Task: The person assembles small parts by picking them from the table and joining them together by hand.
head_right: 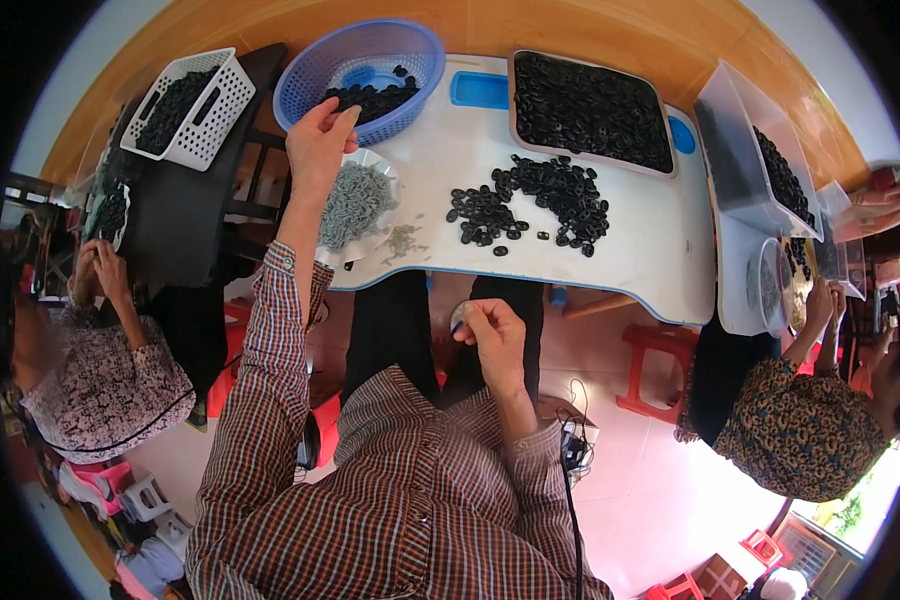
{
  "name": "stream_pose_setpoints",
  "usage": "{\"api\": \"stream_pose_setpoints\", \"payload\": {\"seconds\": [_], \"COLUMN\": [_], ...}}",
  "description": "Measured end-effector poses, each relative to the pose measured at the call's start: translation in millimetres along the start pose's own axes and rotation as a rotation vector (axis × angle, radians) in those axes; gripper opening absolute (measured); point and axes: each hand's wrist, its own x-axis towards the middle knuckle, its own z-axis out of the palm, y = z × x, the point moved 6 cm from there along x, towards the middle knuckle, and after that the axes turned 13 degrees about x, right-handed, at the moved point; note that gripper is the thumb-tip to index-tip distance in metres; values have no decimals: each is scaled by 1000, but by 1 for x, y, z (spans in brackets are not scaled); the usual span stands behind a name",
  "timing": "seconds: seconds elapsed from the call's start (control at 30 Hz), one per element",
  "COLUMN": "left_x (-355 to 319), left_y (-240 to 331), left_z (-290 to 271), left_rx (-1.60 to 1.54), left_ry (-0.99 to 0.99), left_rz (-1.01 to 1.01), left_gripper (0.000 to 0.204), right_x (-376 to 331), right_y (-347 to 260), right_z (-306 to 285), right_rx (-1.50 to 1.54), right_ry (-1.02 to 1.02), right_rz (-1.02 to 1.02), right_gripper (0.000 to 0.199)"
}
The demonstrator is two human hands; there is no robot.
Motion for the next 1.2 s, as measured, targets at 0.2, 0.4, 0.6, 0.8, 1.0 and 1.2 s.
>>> {"api": "stream_pose_setpoints", "payload": {"seconds": [0.2,0.4,0.6,0.8,1.0,1.2], "left_x": [-79,-153,-173,-181,-180,-194], "left_y": [6,-4,-10,-13,-15,-10], "left_z": [49,105,119,109,96,77], "left_rx": [254,439,549,451,350,223], "left_ry": [-77,-228,-373,-352,-221,-141], "left_rz": [371,497,474,537,533,499], "left_gripper": [24,27,28,27,26,29], "right_x": [6,16,37,44,42,47], "right_y": [1,-12,-34,-32,-37,-40], "right_z": [-2,5,6,3,6,15], "right_rx": [-94,-327,-792,-920,-1009,-1114], "right_ry": [39,46,96,149,208,240], "right_rz": [-36,-257,-506,-578,-590,-566], "right_gripper": [13,15,20,21,18,16]}}
